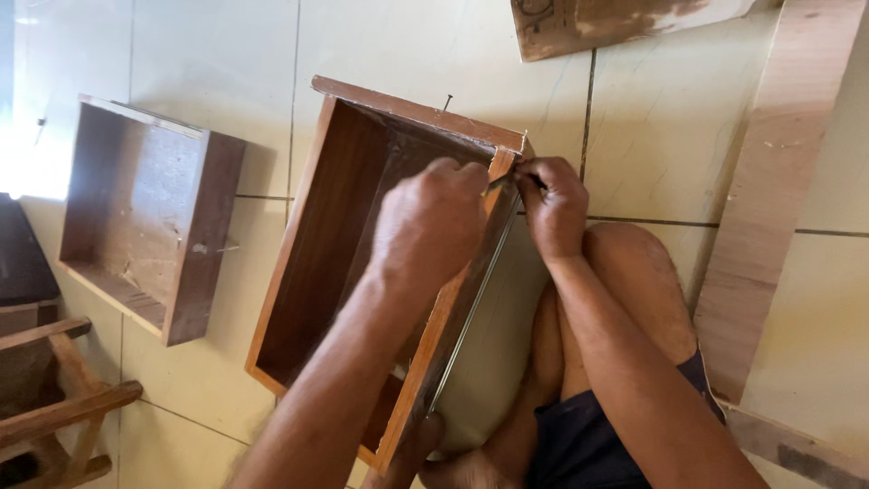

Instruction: The person sits on the floor and uses a yellow-handled knife to scrape the inner edges and corners of a wooden box. The person repeatedly scrapes along the seams and corners, removing small wood shavings and debris.

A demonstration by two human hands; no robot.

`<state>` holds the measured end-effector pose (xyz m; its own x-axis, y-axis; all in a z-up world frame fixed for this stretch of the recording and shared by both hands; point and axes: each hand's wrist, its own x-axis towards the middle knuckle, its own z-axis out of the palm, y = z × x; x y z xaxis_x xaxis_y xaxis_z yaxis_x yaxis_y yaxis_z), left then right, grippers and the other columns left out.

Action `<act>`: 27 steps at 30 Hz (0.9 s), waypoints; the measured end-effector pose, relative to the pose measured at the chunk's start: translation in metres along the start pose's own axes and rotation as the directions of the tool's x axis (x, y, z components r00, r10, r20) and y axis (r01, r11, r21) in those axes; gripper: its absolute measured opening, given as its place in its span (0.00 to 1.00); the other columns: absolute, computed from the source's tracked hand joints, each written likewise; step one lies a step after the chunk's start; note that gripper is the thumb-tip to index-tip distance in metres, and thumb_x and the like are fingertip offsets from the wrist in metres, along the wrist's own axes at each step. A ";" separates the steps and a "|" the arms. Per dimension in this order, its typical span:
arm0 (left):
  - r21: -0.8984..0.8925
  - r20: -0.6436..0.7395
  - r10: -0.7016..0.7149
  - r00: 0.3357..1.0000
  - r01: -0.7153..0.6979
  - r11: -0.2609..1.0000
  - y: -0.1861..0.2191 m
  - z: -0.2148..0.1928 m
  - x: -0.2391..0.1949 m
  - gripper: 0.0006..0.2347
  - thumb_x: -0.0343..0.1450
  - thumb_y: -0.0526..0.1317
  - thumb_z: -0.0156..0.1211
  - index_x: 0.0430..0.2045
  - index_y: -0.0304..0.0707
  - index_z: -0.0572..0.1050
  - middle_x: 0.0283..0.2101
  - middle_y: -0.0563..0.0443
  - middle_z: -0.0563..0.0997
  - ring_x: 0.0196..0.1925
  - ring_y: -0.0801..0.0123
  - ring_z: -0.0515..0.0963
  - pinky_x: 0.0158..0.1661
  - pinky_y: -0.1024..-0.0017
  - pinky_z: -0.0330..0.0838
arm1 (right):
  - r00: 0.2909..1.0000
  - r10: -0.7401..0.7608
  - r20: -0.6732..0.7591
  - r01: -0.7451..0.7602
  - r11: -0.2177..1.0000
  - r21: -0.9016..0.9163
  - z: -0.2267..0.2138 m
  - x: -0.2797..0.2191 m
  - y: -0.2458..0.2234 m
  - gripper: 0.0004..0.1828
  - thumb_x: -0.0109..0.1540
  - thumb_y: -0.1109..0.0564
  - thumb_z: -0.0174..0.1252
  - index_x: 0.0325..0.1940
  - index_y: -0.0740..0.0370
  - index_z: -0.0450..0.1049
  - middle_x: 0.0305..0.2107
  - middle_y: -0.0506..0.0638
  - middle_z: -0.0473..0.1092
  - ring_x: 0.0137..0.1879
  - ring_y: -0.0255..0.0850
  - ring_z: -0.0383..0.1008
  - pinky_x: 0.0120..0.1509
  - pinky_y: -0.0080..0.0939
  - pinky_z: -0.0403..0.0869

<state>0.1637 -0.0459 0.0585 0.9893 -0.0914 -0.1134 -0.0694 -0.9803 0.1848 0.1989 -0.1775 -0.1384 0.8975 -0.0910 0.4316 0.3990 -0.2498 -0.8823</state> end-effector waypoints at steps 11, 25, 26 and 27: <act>0.106 0.022 0.107 0.994 -0.109 0.988 -0.009 0.001 -0.004 0.04 0.72 0.34 0.54 0.32 0.43 0.78 0.33 0.47 0.79 0.33 0.55 0.83 0.33 0.57 0.79 | 0.992 -0.124 -0.023 0.121 0.989 -0.090 -0.002 -0.003 -0.011 0.09 0.60 0.70 0.66 0.43 0.65 0.77 0.41 0.56 0.76 0.47 0.51 0.79 0.50 0.46 0.76; 0.051 -0.019 0.147 0.989 -0.146 0.988 -0.020 0.013 -0.016 0.03 0.72 0.36 0.56 0.31 0.42 0.77 0.34 0.47 0.78 0.33 0.55 0.83 0.31 0.58 0.78 | 0.989 -0.144 0.037 0.147 0.984 -0.104 -0.007 -0.002 -0.024 0.08 0.61 0.70 0.64 0.43 0.65 0.77 0.41 0.57 0.75 0.49 0.53 0.77 0.53 0.48 0.75; 0.037 -0.056 0.170 0.984 -0.168 0.985 -0.021 0.015 -0.018 0.02 0.70 0.36 0.57 0.31 0.42 0.77 0.35 0.48 0.78 0.33 0.55 0.83 0.31 0.57 0.78 | 0.985 -0.169 0.040 0.172 0.980 -0.099 -0.008 -0.006 -0.023 0.08 0.62 0.70 0.63 0.45 0.66 0.77 0.42 0.57 0.75 0.49 0.53 0.77 0.54 0.48 0.75; 0.031 -0.108 0.201 0.974 -0.199 0.980 -0.023 0.016 -0.016 0.02 0.68 0.36 0.58 0.31 0.42 0.77 0.35 0.48 0.79 0.33 0.55 0.83 0.31 0.57 0.78 | 0.989 -0.132 0.063 0.139 0.983 -0.118 -0.007 -0.004 -0.020 0.08 0.62 0.70 0.64 0.43 0.65 0.77 0.41 0.57 0.75 0.49 0.53 0.77 0.53 0.48 0.75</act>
<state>0.1472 -0.0252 0.0403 0.9631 -0.2670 0.0323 -0.2685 -0.9476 0.1732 0.1854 -0.1792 -0.1208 0.8470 0.0039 0.5316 0.4947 -0.3720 -0.7854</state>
